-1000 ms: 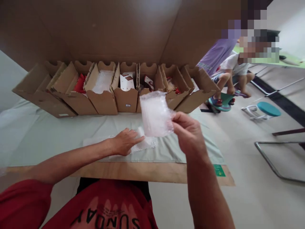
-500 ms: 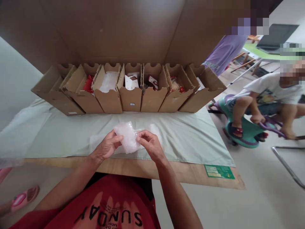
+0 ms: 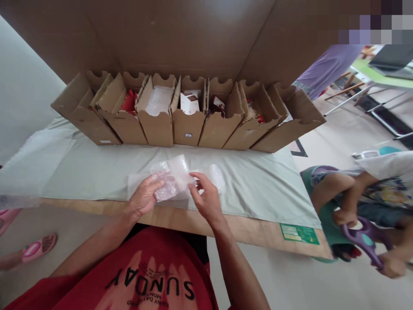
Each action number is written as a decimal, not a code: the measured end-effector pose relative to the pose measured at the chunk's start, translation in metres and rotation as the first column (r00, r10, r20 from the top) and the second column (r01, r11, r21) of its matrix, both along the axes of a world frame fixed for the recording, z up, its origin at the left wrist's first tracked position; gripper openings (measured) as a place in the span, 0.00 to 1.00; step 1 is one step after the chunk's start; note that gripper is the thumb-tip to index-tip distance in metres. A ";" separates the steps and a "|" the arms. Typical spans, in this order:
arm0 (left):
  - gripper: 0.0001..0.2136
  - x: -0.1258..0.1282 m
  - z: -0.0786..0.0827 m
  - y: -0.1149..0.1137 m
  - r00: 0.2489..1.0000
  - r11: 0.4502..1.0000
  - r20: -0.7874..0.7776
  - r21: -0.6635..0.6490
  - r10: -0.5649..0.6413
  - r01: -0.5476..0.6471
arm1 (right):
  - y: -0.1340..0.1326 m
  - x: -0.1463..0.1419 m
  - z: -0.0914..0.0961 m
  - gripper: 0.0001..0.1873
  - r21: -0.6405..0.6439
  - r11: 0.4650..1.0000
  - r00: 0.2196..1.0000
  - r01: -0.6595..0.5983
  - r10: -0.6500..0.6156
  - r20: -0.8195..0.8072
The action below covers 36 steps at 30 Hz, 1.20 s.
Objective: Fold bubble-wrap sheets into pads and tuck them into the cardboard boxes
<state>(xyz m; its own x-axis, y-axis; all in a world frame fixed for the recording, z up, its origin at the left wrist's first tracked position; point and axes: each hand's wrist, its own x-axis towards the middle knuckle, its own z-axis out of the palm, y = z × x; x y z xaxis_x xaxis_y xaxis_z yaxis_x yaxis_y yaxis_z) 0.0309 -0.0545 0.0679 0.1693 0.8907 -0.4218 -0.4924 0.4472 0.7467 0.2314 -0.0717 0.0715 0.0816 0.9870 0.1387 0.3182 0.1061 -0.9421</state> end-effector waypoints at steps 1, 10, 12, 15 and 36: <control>0.26 -0.002 0.001 -0.001 1.000 1.000 -0.009 -0.008 0.001 -0.001 | 0.000 0.002 -0.004 0.15 -0.025 0.997 0.997 0.074 -0.075 -0.019; 0.16 -0.004 0.010 -0.010 0.996 0.995 -0.049 0.066 -0.074 0.077 | -0.003 0.008 -0.006 0.39 -0.161 0.987 0.945 0.000 -0.053 -0.324; 0.15 -0.008 0.011 -0.008 0.995 0.993 -0.069 0.080 -0.075 0.081 | 0.003 0.010 -0.008 0.30 -0.178 0.981 0.920 0.082 -0.143 -0.364; 0.17 -0.019 0.014 -0.001 0.987 0.990 -0.099 0.060 -0.124 0.131 | 0.007 0.016 -0.010 0.24 -0.165 0.950 0.806 0.266 -0.312 -0.503; 0.29 -0.028 0.002 0.022 0.760 0.938 -0.589 0.009 -0.275 0.346 | 0.002 -0.001 -0.048 0.15 0.243 0.970 0.726 -0.023 -0.151 0.670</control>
